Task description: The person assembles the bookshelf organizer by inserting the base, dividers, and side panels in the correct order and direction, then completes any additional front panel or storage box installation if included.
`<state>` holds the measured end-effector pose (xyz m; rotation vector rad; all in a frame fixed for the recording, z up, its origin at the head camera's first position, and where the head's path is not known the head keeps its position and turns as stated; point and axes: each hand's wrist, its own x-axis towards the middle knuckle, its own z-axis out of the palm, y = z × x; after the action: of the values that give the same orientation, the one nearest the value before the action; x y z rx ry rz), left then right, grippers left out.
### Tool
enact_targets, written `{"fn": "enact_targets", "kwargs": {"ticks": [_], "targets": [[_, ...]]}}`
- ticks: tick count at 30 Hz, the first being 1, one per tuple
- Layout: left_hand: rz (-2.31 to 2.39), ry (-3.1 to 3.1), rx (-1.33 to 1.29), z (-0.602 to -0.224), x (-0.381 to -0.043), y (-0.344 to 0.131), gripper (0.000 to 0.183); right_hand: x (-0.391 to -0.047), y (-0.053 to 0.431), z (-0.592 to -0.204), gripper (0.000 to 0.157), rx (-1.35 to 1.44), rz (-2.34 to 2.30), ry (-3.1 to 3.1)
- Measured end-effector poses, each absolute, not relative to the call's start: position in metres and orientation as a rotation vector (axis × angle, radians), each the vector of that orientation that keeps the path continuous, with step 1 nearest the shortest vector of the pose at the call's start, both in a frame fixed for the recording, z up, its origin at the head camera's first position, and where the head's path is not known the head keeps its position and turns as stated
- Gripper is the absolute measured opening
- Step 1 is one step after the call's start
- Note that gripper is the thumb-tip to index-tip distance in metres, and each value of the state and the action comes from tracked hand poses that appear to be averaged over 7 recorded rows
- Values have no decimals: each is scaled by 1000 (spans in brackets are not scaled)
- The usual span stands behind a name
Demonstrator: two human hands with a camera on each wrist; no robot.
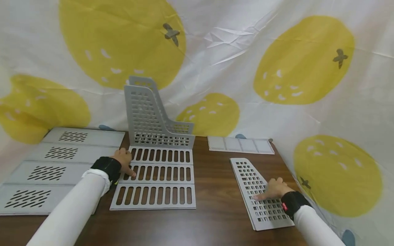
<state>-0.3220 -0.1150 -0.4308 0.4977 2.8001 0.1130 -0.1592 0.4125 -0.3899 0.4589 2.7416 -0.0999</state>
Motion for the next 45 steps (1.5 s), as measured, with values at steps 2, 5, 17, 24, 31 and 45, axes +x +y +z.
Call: {"fn": "enact_targets", "kwargs": {"ticks": [2,5,17,24,31,45], "targets": [[99,2794,497,-430,-320,-119,102,-154,419,-394,115,481,-98,2741],[66,2799,508,-428,-318,-123,101,-153,423,-398,112,508,-190,2764],[27,2853,515,-421,-321,-120,95,-163,430,-386,85,525,-454,2732],[22,2852,513,-411,-320,-115,94,-185,417,-343,53,391,-634,2853],[-49,2861,562,-419,-319,-118,83,-214,360,-329,46,-77,-1202,3056],[-117,2868,590,-459,-345,-114,95,-232,300,-367,25,-290,-1534,3038]]}}
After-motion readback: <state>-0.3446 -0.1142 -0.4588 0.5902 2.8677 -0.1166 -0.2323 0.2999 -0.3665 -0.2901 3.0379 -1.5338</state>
